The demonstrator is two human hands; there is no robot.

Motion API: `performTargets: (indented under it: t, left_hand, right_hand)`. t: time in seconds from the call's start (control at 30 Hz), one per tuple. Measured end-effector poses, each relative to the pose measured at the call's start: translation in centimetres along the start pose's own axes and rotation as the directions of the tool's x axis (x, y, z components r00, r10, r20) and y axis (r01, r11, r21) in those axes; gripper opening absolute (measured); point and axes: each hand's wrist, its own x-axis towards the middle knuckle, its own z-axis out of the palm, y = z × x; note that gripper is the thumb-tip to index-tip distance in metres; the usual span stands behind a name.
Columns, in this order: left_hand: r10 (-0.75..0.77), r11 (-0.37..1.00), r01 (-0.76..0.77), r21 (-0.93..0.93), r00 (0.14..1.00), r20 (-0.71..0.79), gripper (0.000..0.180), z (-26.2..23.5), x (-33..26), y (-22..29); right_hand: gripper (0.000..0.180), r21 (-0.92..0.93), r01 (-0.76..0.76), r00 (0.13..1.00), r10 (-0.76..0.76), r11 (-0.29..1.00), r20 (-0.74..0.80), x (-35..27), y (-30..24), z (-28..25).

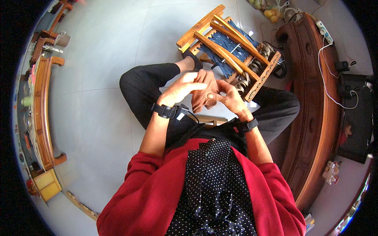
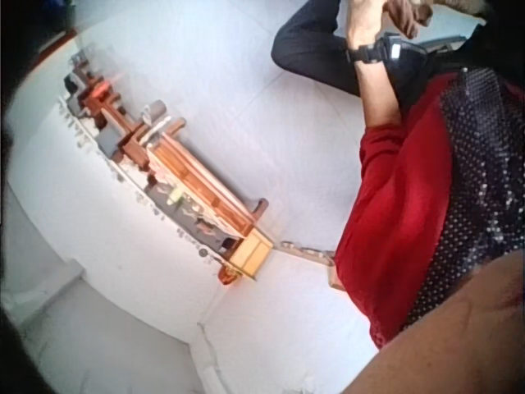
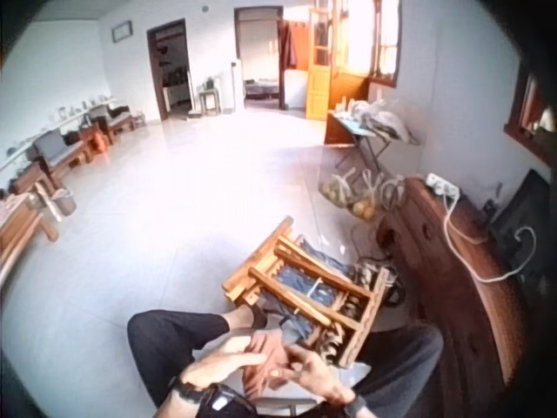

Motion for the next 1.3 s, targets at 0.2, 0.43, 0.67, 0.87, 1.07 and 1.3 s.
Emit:
performTargets:
  t: [0.2, 0.43, 0.67, 0.87, 1.07, 1.3]
  left_hand:
    - [0.256, 0.882, -0.152, 0.445, 0.949, -0.183, 0.050, -0.6, 0.0, 0.3]
    - [0.085, 0.974, -0.132, 0.183, 0.966, 0.244, 0.089, -0.1, 0.3, -1.7]
    - [-0.227, 0.973, 0.229, -0.011, 0.954, -0.195, 0.047, -0.7, 0.6, -5.1]
    - [-0.175, 0.976, 0.144, -0.162, 0.964, -0.199, 0.040, -1.4, 0.9, -7.5]
    - [-0.173, 0.969, 0.111, -0.222, 0.943, -0.284, 0.035, -2.8, 1.7, -9.1]
    - [-0.081, 0.983, 0.007, -0.184, 0.914, -0.398, 0.034, -3.7, 2.0, -10.3]
  right_hand:
    - [0.023, 0.281, -0.047, 0.999, 0.042, 0.959, 0.023, -0.5, 0.7, -0.6]
    - [0.035, 0.527, -0.162, 0.985, 0.167, 0.834, 0.038, 0.4, 1.2, -1.3]
    - [0.057, -0.829, -0.074, 0.769, -0.497, 0.554, -0.401, 4.4, 2.5, -6.5]
    - [0.078, -0.911, -0.270, 0.890, -0.279, 0.312, -0.360, 9.5, 3.4, -8.0]
    - [0.072, -0.905, -0.168, 0.940, -0.211, 0.392, -0.266, 10.3, 3.4, -10.1]
    - [0.068, -0.920, -0.072, 0.960, -0.223, 0.386, -0.169, 8.4, 4.0, -14.0]
